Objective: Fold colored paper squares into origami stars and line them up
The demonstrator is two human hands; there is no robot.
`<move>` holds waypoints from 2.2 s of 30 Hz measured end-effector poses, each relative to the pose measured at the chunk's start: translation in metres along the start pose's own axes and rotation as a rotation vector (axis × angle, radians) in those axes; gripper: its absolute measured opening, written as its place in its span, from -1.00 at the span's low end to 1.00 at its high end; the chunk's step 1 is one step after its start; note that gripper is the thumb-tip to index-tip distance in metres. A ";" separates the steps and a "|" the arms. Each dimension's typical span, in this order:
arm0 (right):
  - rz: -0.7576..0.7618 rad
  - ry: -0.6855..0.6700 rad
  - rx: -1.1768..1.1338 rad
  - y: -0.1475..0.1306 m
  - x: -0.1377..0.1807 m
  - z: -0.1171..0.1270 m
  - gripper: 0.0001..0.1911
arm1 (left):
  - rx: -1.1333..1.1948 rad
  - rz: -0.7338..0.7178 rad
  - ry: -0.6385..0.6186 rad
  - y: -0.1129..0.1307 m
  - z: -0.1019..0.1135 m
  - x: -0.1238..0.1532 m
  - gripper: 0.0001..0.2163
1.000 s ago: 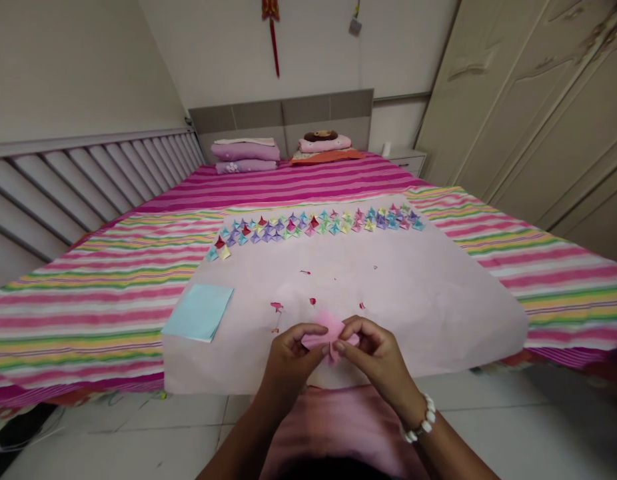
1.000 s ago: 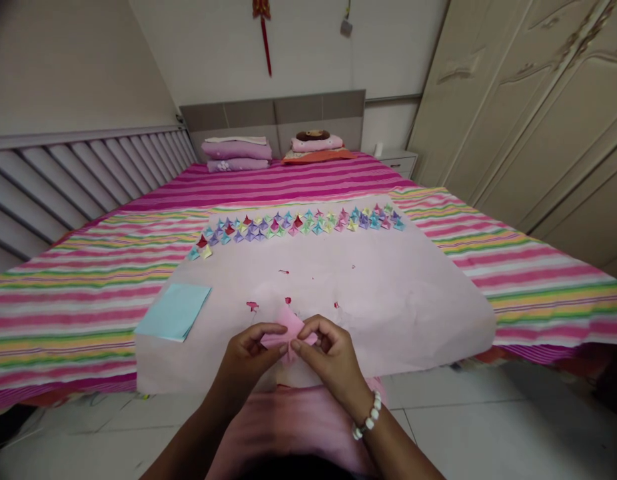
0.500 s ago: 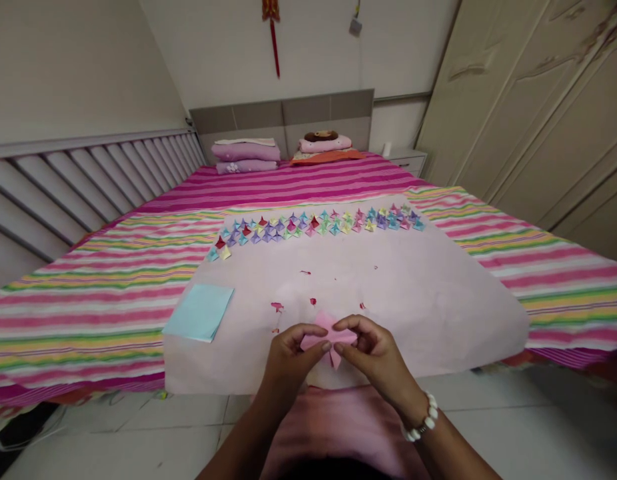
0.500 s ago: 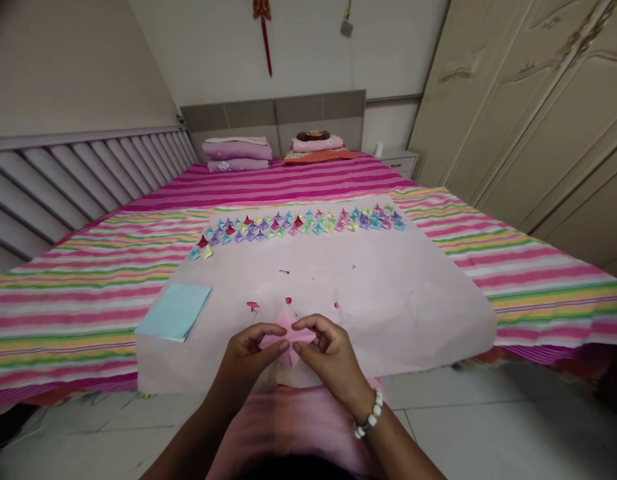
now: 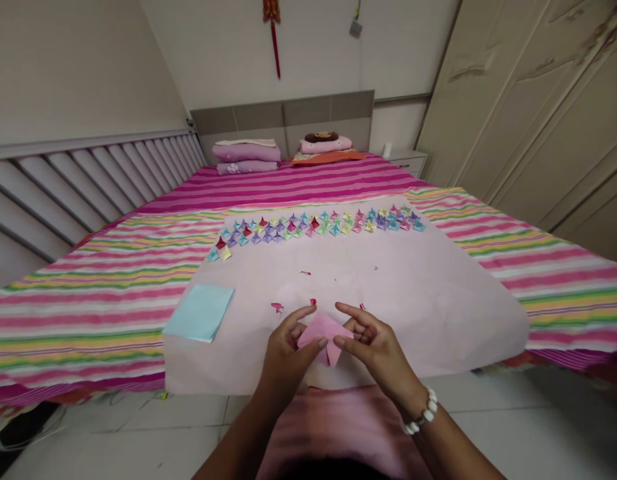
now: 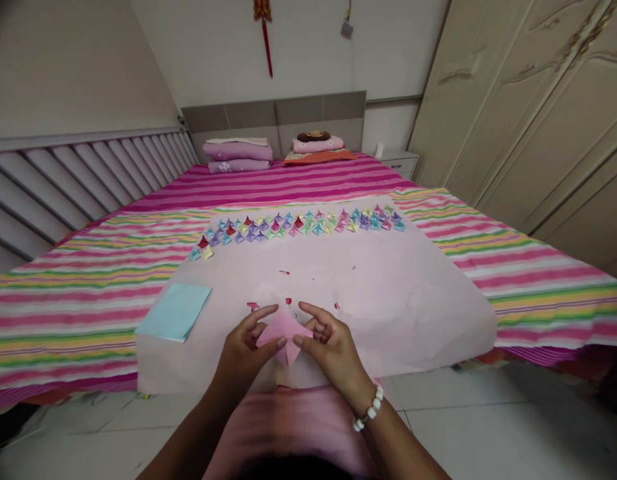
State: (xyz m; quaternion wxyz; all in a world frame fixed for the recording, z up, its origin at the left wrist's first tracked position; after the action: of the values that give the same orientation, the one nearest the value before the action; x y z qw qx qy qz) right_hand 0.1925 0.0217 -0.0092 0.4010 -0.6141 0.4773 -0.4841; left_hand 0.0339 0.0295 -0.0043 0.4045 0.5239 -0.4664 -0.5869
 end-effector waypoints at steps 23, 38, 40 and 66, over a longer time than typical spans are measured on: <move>0.010 0.292 -0.281 0.013 0.001 -0.005 -0.43 | 0.396 0.239 0.141 -0.014 -0.023 0.008 -0.64; -0.140 -0.381 -0.377 0.011 0.000 -0.014 -0.47 | 1.307 0.795 -0.207 -0.010 -0.026 0.035 -0.87; -0.138 -0.382 -0.381 0.010 0.001 -0.015 -0.68 | 1.318 0.817 -0.209 -0.011 -0.028 0.038 -0.89; -0.161 -0.145 -0.193 0.005 0.004 -0.005 -0.92 | 0.036 0.071 -0.207 0.017 0.010 0.003 -0.83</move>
State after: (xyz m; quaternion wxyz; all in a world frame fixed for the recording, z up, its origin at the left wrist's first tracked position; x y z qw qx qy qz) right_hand 0.1871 0.0170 -0.0120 0.3335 -0.7195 0.4405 -0.4207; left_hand 0.0231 0.0242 0.0122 0.3653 0.4506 -0.5345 -0.6147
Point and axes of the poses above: each hand's wrist, its own x-axis away from the middle knuckle, its own z-axis out of the back of the hand, y = z × x, the point moved 3 cm from there along -x, towards the middle knuckle, and after that the axes turned 15 degrees about -z, right-handed, at the moved point
